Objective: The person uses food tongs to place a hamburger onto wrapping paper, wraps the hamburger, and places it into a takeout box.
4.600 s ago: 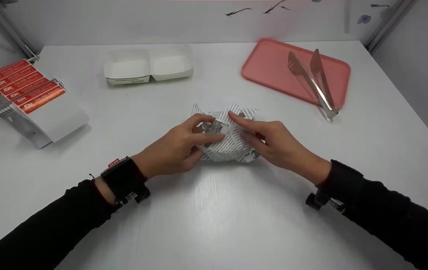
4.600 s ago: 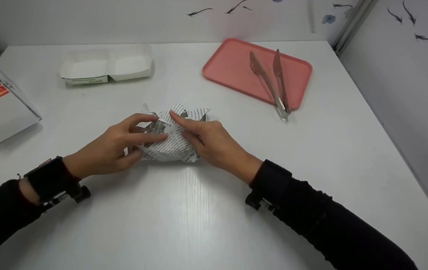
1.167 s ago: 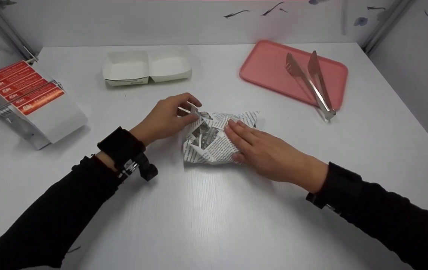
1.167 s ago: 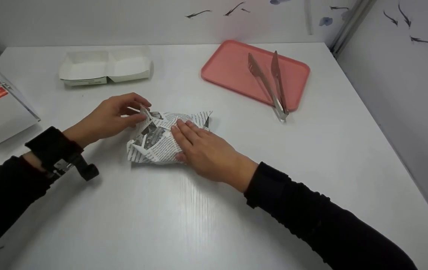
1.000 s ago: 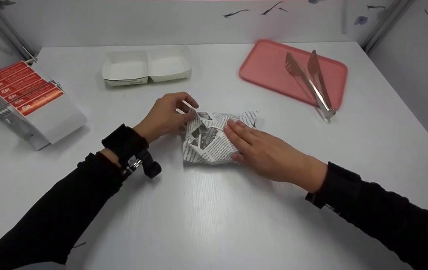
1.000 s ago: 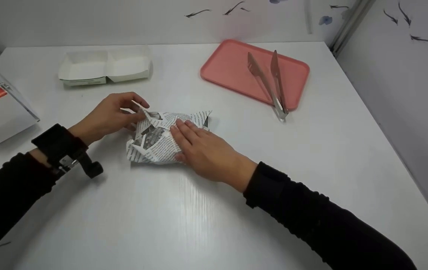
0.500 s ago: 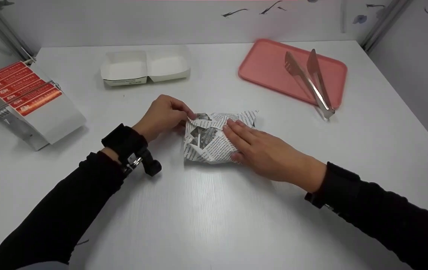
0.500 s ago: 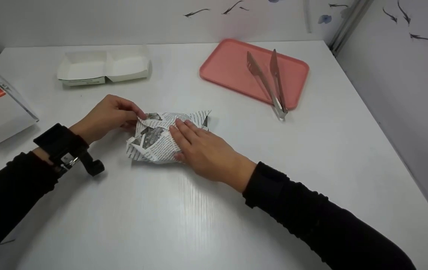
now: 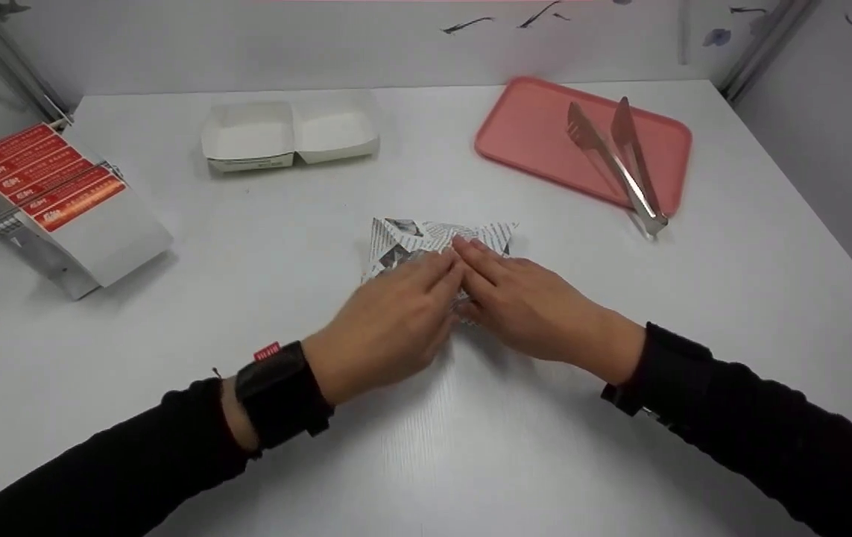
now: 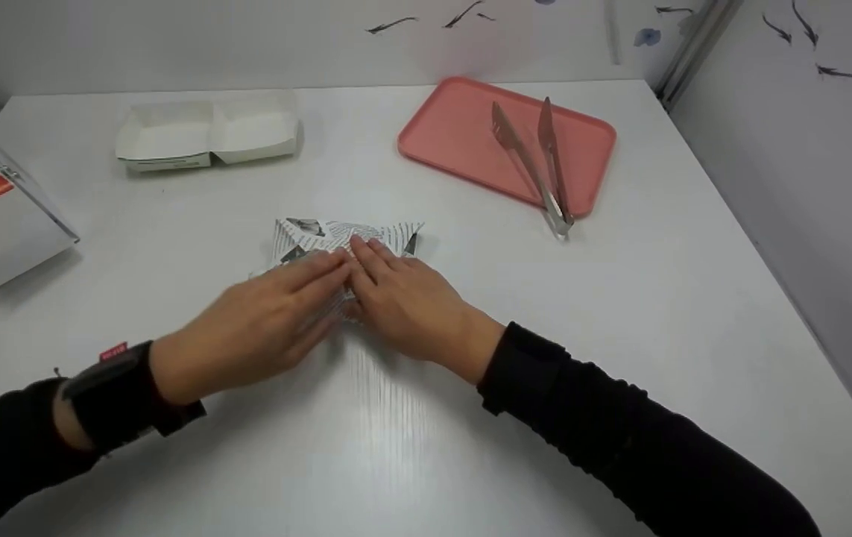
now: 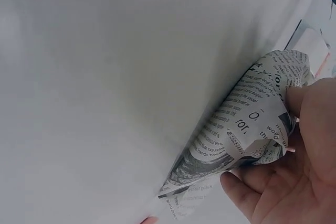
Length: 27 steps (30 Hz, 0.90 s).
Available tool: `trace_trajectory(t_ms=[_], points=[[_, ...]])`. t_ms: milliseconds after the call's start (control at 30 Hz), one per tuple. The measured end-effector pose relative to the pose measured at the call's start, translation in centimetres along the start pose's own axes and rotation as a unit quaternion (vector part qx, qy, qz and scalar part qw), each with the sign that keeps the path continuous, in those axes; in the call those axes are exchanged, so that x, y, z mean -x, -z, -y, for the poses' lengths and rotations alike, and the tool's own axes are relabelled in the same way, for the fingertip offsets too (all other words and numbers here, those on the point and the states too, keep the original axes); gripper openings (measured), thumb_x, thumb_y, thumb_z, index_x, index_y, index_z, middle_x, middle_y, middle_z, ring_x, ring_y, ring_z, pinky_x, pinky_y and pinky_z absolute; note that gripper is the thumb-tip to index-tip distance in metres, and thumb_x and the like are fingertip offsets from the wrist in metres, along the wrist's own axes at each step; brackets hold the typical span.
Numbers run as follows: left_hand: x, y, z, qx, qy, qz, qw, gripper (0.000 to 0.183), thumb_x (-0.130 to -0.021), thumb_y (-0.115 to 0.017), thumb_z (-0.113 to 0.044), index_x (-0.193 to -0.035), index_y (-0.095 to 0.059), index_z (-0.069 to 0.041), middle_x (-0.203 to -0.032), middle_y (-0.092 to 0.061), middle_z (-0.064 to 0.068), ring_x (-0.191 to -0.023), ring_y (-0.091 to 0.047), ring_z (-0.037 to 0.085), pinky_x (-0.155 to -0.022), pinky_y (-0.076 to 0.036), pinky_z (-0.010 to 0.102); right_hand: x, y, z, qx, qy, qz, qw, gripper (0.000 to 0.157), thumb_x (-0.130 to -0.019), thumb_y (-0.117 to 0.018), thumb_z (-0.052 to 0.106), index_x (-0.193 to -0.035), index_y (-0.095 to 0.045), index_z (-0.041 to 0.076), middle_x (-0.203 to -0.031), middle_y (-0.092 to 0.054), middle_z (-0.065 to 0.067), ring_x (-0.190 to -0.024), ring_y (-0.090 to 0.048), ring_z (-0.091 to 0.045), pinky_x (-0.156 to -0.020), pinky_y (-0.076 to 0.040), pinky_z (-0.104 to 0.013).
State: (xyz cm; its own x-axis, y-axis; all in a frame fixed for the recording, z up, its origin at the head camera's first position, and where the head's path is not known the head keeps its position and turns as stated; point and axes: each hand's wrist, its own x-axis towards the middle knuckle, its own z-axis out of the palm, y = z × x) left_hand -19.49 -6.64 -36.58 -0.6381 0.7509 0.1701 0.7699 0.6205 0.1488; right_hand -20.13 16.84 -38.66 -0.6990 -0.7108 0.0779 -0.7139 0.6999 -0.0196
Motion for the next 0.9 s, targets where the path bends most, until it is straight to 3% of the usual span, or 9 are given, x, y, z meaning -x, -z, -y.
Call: trace_trajectory(t_ms=[100, 233, 400, 567, 733, 900], points=[[0.3, -1.1, -0.8, -0.032, 0.014, 0.034, 0.9988, 0.061, -0.113, -0.052, -0.026, -0.159, -0.039, 0.012, -0.166, -0.043, 0.029, -0.156, -0.045, 0.037, -0.128, -0.038, 0.045, -0.2, 0.0, 0.2, 0.012, -0.009, 0.000, 1.000, 0.066, -0.111, -0.059, 0.036, -0.162, -0.041, -0.002, -0.169, -0.041, -0.024, -0.153, -0.049, -0.038, -0.105, -0.057, -0.056], [0.4, -1.8, -0.1, -0.025, 0.040, 0.009, 0.9989, 0.055, -0.111, -0.058, -0.018, -0.156, -0.046, 0.010, -0.159, -0.052, 0.028, -0.150, -0.053, 0.039, -0.123, -0.045, 0.045, -0.2, 0.2, 0.2, -0.007, -0.030, 0.002, 1.000, 0.070, -0.109, -0.062, 0.040, -0.163, -0.040, 0.000, -0.169, -0.043, -0.019, -0.154, -0.049, -0.033, -0.101, -0.055, -0.057], [0.5, -2.0, 0.9, -0.030, 0.018, -0.030, 0.9989, 0.041, -0.109, -0.059, -0.009, -0.147, -0.054, 0.006, -0.153, -0.059, 0.025, -0.143, -0.060, 0.037, -0.115, -0.052, 0.046, -0.3, 0.7, -0.3, -0.059, -0.043, 0.000, 0.997, 0.074, -0.106, -0.067, 0.044, -0.162, -0.044, 0.002, -0.165, -0.049, -0.019, -0.149, -0.054, -0.035, -0.107, -0.053, -0.061], [0.5, -1.7, 2.2, -0.044, 0.006, -0.033, 0.9984, 0.035, -0.108, -0.054, 0.000, -0.142, -0.056, 0.003, -0.154, -0.060, 0.020, -0.145, -0.059, 0.034, -0.118, -0.050, 0.048, 0.0, 1.5, -0.9, -0.107, -0.055, 0.024, 0.992, 0.076, -0.103, -0.070, 0.049, -0.162, -0.047, 0.007, -0.164, -0.051, -0.018, -0.145, -0.058, -0.036, -0.112, -0.050, -0.060], [0.4, -1.4, 3.4, -0.035, 0.023, -0.017, 0.9990, 0.037, -0.105, -0.054, 0.004, -0.141, -0.058, 0.004, -0.153, -0.062, 0.019, -0.145, -0.059, 0.033, -0.121, -0.047, 0.049, 0.5, 1.4, -0.6, -0.094, -0.063, 0.020, 0.993, 0.069, -0.103, -0.069, 0.049, -0.160, -0.051, 0.013, -0.161, -0.054, -0.016, -0.142, -0.062, -0.035, -0.104, -0.052, -0.059], [0.4, -1.4, 2.4, 0.012, 0.047, 0.033, 0.9983, 0.052, -0.112, -0.047, -0.015, -0.161, -0.043, 0.000, -0.166, -0.046, 0.023, -0.158, -0.043, 0.036, -0.132, -0.030, 0.053, 0.4, 0.9, 0.4, -0.060, -0.059, -0.017, 0.996, 0.066, -0.104, -0.069, 0.047, -0.156, -0.056, 0.010, -0.156, -0.059, -0.021, -0.134, -0.067, -0.038, -0.097, -0.057, -0.058]])
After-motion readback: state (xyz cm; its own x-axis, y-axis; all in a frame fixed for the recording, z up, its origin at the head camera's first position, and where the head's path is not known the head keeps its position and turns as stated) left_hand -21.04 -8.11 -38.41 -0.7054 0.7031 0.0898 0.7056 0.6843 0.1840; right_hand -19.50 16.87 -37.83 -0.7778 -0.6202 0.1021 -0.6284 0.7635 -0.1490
